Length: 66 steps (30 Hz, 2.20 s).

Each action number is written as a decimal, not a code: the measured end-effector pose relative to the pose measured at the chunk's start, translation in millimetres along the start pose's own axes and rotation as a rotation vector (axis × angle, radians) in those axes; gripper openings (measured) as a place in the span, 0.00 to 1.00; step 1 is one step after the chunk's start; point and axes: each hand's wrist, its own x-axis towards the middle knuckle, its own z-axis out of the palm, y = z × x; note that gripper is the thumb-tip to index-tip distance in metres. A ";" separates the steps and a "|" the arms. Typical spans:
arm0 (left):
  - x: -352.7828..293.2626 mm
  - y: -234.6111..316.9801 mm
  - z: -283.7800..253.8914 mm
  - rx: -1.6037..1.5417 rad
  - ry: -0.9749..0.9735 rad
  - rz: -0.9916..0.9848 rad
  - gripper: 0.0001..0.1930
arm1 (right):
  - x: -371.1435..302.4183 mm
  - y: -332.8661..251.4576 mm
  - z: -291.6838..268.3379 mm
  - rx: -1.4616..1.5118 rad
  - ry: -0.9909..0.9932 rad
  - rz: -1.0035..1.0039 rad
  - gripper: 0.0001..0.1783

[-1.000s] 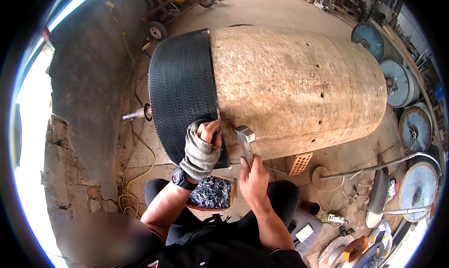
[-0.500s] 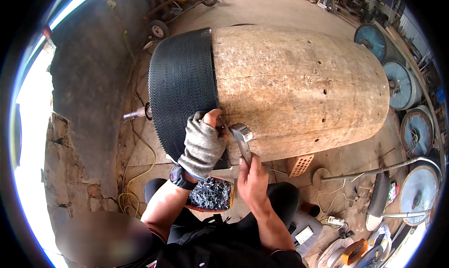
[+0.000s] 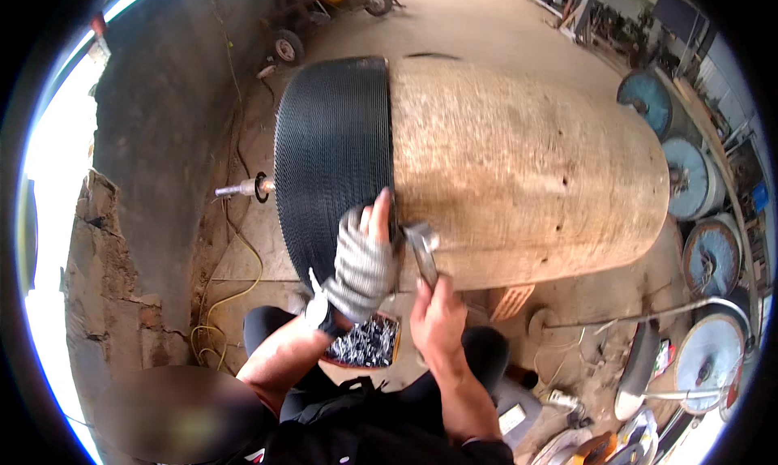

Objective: The person sits in a workshop and repeatedly hammers nails into a black fabric strip wrapped around a large wooden drum. They pick nails from a container and use a hammer to secure the fabric to the drum surface.

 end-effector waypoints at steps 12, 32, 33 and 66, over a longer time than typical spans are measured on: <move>-185.3 -14.6 -17.9 0.086 -0.605 0.180 0.09 | -14.6 9.0 5.1 0.452 0.213 -0.083 0.15; -193.9 -6.1 8.5 1.512 0.244 0.508 0.18 | -10.5 -9.1 -1.3 0.432 0.159 -0.111 0.14; -210.4 -10.9 10.6 1.475 0.134 0.566 0.15 | -8.6 -21.3 -7.5 0.602 0.230 -0.191 0.16; 40.7 -96.1 -48.7 0.240 0.250 0.340 0.29 | -15.2 6.3 3.7 0.344 0.247 -0.093 0.15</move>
